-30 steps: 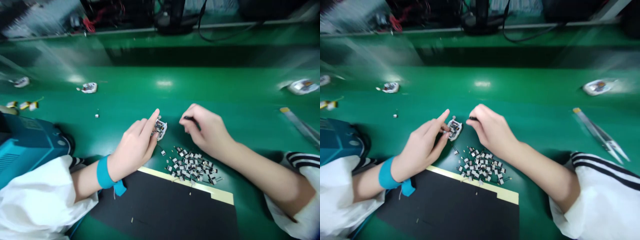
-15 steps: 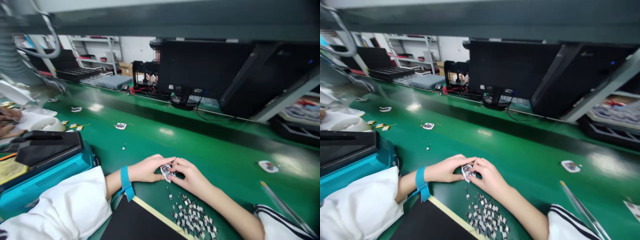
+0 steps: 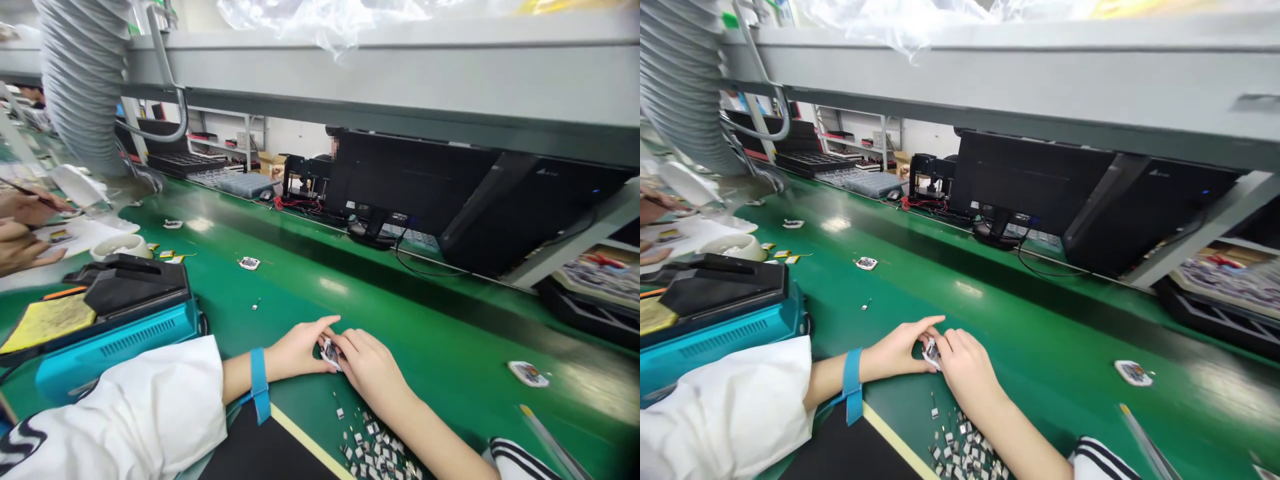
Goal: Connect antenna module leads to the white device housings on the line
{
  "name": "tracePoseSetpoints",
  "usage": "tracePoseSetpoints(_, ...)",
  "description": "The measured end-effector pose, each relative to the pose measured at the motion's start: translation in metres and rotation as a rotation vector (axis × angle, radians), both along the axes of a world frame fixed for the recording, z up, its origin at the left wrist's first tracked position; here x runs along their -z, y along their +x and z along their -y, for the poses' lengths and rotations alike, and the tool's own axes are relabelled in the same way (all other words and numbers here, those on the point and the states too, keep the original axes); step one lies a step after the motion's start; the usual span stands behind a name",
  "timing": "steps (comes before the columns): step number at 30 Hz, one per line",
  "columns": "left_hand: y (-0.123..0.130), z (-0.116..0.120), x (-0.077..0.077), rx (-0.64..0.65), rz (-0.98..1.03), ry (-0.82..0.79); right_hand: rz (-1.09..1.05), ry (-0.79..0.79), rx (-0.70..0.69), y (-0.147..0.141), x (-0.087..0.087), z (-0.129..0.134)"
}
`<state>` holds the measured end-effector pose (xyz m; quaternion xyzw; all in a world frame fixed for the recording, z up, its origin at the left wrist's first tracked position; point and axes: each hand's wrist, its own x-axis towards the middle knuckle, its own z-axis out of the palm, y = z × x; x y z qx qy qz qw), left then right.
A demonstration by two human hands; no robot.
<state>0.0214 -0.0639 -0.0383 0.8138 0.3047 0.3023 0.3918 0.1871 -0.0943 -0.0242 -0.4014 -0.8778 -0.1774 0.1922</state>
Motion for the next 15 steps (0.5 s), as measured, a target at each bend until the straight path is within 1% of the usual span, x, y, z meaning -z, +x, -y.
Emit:
tracePoseSetpoints(3, 0.001, 0.000, -0.003, -0.010, 0.031, -0.049, 0.030, 0.069, -0.038, 0.001, -0.003, -0.001)
tracePoseSetpoints(6, 0.001, 0.001, -0.004, -0.005, 0.026, -0.076, 0.002, 0.108, -0.055, 0.001, -0.002, -0.004)
tracePoseSetpoints(12, 0.001, 0.001, -0.005, -0.013, 0.008, -0.070, -0.221, -0.062, -0.153, 0.003, 0.007, -0.010)
tracePoseSetpoints(13, 0.001, 0.001, -0.004, -0.023, 0.007, -0.062, -0.233, -0.076, -0.157, 0.004, 0.008, -0.010)
tracePoseSetpoints(15, 0.002, 0.002, -0.004, -0.053, -0.009, -0.030, -0.209, -0.062, -0.114, 0.004, 0.008, -0.007)
